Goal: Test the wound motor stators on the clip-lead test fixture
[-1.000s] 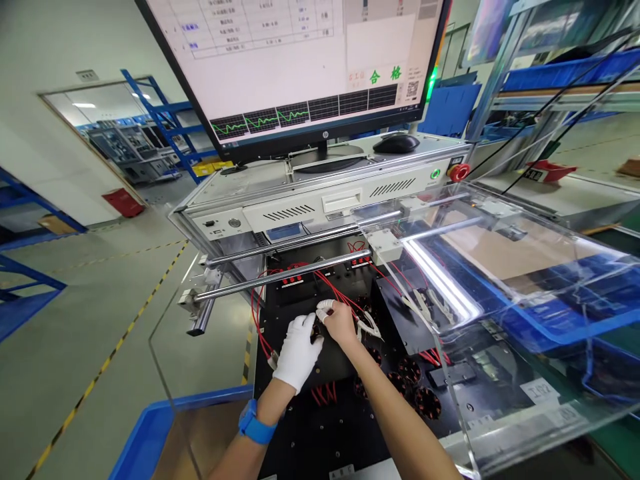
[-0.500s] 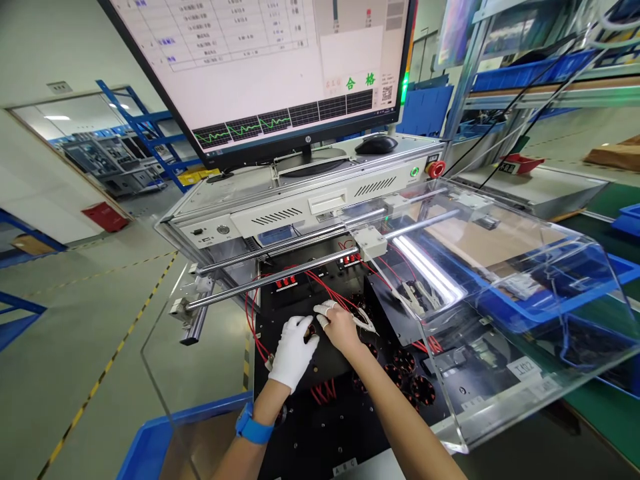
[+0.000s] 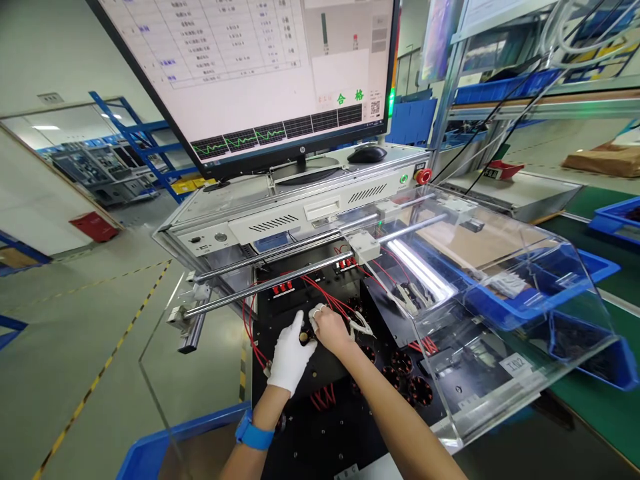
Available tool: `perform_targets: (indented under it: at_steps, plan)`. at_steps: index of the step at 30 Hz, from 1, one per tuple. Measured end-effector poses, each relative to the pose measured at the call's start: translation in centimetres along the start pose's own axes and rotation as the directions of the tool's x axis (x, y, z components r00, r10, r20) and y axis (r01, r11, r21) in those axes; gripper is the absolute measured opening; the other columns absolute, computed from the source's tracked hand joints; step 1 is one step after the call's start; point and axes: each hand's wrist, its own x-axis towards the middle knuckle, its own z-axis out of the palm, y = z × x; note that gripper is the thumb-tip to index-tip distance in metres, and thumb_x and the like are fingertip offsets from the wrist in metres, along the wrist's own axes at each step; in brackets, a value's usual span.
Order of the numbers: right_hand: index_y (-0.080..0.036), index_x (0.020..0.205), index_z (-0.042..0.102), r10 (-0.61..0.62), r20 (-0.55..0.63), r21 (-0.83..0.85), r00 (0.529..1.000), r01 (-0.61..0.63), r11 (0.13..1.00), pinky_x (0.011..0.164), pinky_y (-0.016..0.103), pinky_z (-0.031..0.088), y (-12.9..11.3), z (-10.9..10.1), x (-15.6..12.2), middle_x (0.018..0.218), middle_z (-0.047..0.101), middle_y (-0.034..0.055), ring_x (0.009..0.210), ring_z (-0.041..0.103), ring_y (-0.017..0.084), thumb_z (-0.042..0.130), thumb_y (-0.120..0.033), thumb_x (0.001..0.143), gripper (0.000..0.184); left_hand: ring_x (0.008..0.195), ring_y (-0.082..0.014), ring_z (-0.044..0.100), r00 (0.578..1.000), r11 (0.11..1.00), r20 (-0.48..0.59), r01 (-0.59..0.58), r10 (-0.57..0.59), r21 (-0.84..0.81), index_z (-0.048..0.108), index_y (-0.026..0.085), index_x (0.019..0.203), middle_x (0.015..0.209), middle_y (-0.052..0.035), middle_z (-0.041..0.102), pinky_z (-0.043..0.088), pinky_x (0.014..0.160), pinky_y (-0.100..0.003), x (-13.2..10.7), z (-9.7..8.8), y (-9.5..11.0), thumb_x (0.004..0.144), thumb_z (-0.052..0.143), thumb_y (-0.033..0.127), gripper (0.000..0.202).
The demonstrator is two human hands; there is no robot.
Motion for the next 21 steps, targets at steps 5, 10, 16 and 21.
perform_targets:
  at_steps: [5, 10, 16, 21]
  plan:
    - [-0.014, 0.079, 0.063, -0.267, 0.130, 0.137, 0.955, 0.250, 0.959, 0.073, 0.024, 0.041, -0.2, -0.6, 2.4, 0.086, 0.061, 0.0069, 0.080, 0.056, 0.016, 0.048, -0.006, 0.074, 0.018, 0.094, -0.0226, 0.057, 0.982, 0.976, 0.026, 0.191, -0.189, -0.102, 0.009, 0.018, 0.139, 0.103, -0.0108, 0.060, 0.042, 0.078, -0.031, 0.1, -0.2, 0.1, 0.069, 0.063, 0.026, 0.089]
    - [-0.014, 0.076, 0.067, -0.417, 0.123, 0.298, 0.900, 0.367, 0.881, 0.070, 0.021, 0.042, 0.6, -1.2, 3.9, 0.079, 0.064, 0.0046, 0.074, 0.057, 0.014, 0.052, -0.008, 0.073, 0.017, 0.101, -0.0230, 0.055, 0.982, 0.968, 0.027, 0.191, -0.189, -0.162, 0.009, 0.018, 0.139, 0.108, -0.0114, 0.059, 0.041, 0.082, -0.030, 0.2, -0.1, -0.2, 0.067, 0.065, 0.027, 0.091]
    - [-0.017, 0.085, 0.070, -0.397, 0.116, 0.434, 0.911, 0.313, 0.845, 0.065, 0.020, 0.042, 1.2, -1.1, 3.4, 0.079, 0.067, 0.0023, 0.069, 0.059, 0.013, 0.052, -0.012, 0.071, 0.023, 0.100, -0.0236, 0.055, 0.982, 0.967, 0.028, 0.190, -0.188, -0.167, 0.010, 0.019, 0.139, 0.110, -0.0123, 0.058, 0.041, 0.081, -0.031, 0.1, 0.0, -0.5, 0.068, 0.063, 0.027, 0.089]
    - [-0.018, 0.083, 0.071, -0.353, 0.181, 0.484, 0.918, 0.229, 0.845, 0.062, 0.020, 0.041, 1.5, -1.8, 3.2, 0.076, 0.068, 0.0012, 0.065, 0.059, 0.013, 0.058, -0.018, 0.069, 0.019, 0.102, -0.0228, 0.054, 0.986, 0.971, 0.017, 0.165, -0.164, -0.172, 0.011, 0.018, 0.139, 0.110, -0.0117, 0.058, 0.041, 0.083, -0.031, 0.1, 0.3, -0.7, 0.068, 0.063, 0.026, 0.088]
